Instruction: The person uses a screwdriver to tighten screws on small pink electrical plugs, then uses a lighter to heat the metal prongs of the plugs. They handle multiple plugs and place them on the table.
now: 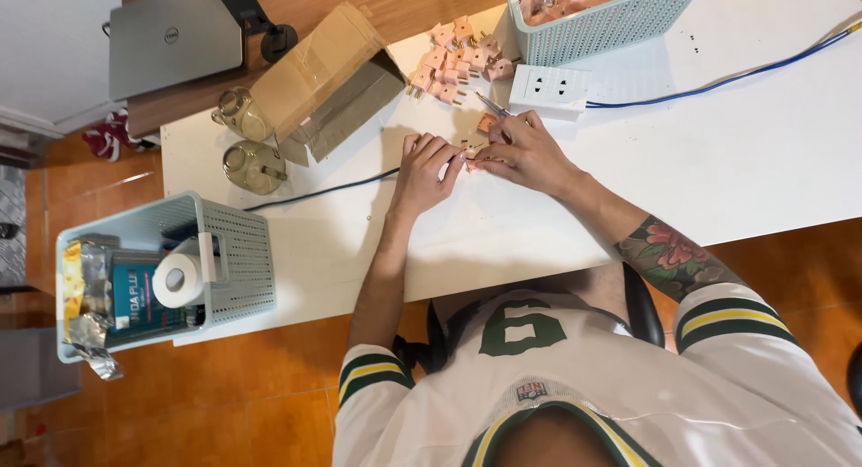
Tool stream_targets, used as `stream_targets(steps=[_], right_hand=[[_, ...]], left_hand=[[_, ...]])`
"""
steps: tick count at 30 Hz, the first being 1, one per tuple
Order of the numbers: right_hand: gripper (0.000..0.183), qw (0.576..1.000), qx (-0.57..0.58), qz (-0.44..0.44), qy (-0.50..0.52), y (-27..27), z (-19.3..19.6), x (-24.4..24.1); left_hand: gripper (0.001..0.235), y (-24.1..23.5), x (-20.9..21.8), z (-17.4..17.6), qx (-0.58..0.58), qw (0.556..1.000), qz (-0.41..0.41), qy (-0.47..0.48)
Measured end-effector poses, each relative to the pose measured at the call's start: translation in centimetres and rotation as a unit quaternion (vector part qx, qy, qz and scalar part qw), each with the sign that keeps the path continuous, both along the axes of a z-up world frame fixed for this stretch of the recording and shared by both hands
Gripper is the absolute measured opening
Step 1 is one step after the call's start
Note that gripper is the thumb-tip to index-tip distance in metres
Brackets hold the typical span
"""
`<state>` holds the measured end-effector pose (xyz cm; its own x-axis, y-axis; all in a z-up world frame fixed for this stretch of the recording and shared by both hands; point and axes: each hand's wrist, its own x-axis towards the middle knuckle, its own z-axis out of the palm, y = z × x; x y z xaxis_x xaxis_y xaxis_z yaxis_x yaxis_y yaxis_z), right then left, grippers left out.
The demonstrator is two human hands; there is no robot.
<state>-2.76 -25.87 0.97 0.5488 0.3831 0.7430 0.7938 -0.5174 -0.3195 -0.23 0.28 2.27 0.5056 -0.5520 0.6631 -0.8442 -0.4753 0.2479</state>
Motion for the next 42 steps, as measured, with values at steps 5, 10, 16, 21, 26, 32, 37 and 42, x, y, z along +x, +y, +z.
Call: stream_targets(steps=[5, 10, 16, 21, 26, 32, 37, 42], right_hand=[[0.023, 1.000, -0.026, -0.011, 0.013, -0.5, -0.5, 0.0], [0.017, 1.000, -0.024, -0.010, -0.013, -0.6, 0.0, 0.2], [0.015, 0.999, -0.035, -0.013, -0.020, -1.3, 0.3, 0.3], [0.013, 0.998, -0.055, -0.016, -0.022, -1.4, 0.7, 0.1], [0.015, 0.999, -0.037, -0.018, -0.015, -1.3, 1.0, 0.0], [0.014, 0.999, -0.035, -0.012, 0.008, -1.7, 0.6, 0.1], [0.020, 0.994, -0.081, -0.046, 0.049, -3.5, 2.2, 0.5], [0.026, 0.981, -0.149, -0.068, 0.103, -5.3, 1.1, 0.8]], left_hand=[[0.019, -0.3, -0.4, 0.2, -0.029, 0.999, -0.006, 0.012], [0.017, -0.3, -0.4, 0.0, -0.039, 0.999, -0.006, 0.012], [0.015, -0.7, -0.3, -0.2, -0.041, 0.999, -0.012, -0.013], [0.013, -0.6, -0.7, -0.3, -0.049, 0.999, 0.004, -0.012], [0.014, -0.8, -0.3, -1.5, -0.034, 0.999, -0.002, 0.013], [0.016, -1.0, -0.2, -2.2, -0.046, 0.997, -0.007, 0.066], [0.022, -0.9, 0.1, -3.0, -0.028, 0.995, 0.007, 0.091], [0.046, -0.8, -1.0, -2.5, 0.079, 0.989, 0.009, 0.129]])
